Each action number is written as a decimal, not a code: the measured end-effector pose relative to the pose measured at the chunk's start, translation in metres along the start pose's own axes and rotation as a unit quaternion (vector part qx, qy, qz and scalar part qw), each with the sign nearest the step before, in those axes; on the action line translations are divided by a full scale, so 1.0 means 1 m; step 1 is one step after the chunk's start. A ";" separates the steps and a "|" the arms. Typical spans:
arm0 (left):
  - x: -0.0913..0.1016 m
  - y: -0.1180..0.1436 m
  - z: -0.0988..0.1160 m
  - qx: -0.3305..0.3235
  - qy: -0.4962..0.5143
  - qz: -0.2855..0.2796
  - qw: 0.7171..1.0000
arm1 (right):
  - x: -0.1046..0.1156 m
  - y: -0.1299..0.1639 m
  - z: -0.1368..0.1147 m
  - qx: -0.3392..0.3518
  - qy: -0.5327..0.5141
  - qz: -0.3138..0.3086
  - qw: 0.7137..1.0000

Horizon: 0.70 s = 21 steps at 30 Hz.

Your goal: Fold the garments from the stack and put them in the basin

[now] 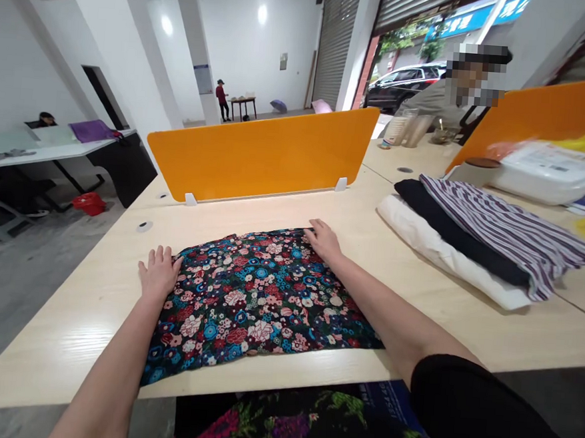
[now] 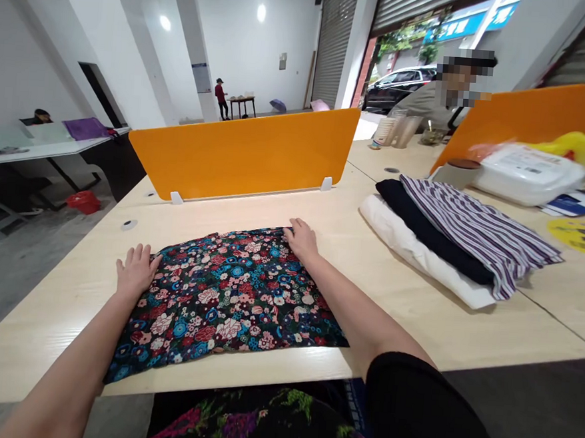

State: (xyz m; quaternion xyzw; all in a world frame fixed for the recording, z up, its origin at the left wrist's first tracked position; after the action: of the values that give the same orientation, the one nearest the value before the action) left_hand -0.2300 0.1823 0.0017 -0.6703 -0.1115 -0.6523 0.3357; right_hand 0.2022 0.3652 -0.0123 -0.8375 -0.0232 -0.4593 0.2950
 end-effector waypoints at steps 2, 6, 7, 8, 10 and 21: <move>0.013 0.013 0.011 -0.024 -0.007 0.018 1.000 | 0.018 0.013 0.022 -0.087 -0.039 0.047 0.994; 0.033 0.053 0.066 -0.138 0.021 0.015 0.990 | 0.034 0.053 0.045 -0.212 -0.175 0.043 0.960; 0.035 0.065 0.084 -0.173 0.033 0.009 0.984 | 0.033 0.061 0.043 -0.228 -0.233 0.039 0.945; 0.034 0.076 0.102 -0.205 0.044 -0.003 0.978 | 0.031 0.068 0.037 -0.241 -0.297 0.030 0.923; 0.027 0.096 0.134 -0.244 0.055 -0.046 0.967 | 0.023 0.078 0.019 -0.265 -0.420 -0.018 0.868; 0.003 0.114 0.162 -0.253 0.040 -0.111 0.960 | -0.012 0.089 -0.047 -0.282 -0.602 -0.183 0.724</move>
State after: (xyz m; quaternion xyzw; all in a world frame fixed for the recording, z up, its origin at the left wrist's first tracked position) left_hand -0.0332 0.1926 -0.0182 -0.6904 -0.0029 -0.7184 0.0851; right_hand 0.1872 0.2699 -0.0446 -0.9619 -0.2188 0.1113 -0.1206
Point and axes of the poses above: each hand's wrist, its own y-axis away from the middle knuckle, its own x-axis out of the back of the hand, z = x × y, the point moved 6 cm from there along -y, towards the middle knuckle, and after that the axes turned 12 degrees about x, right-handed, at the moved point
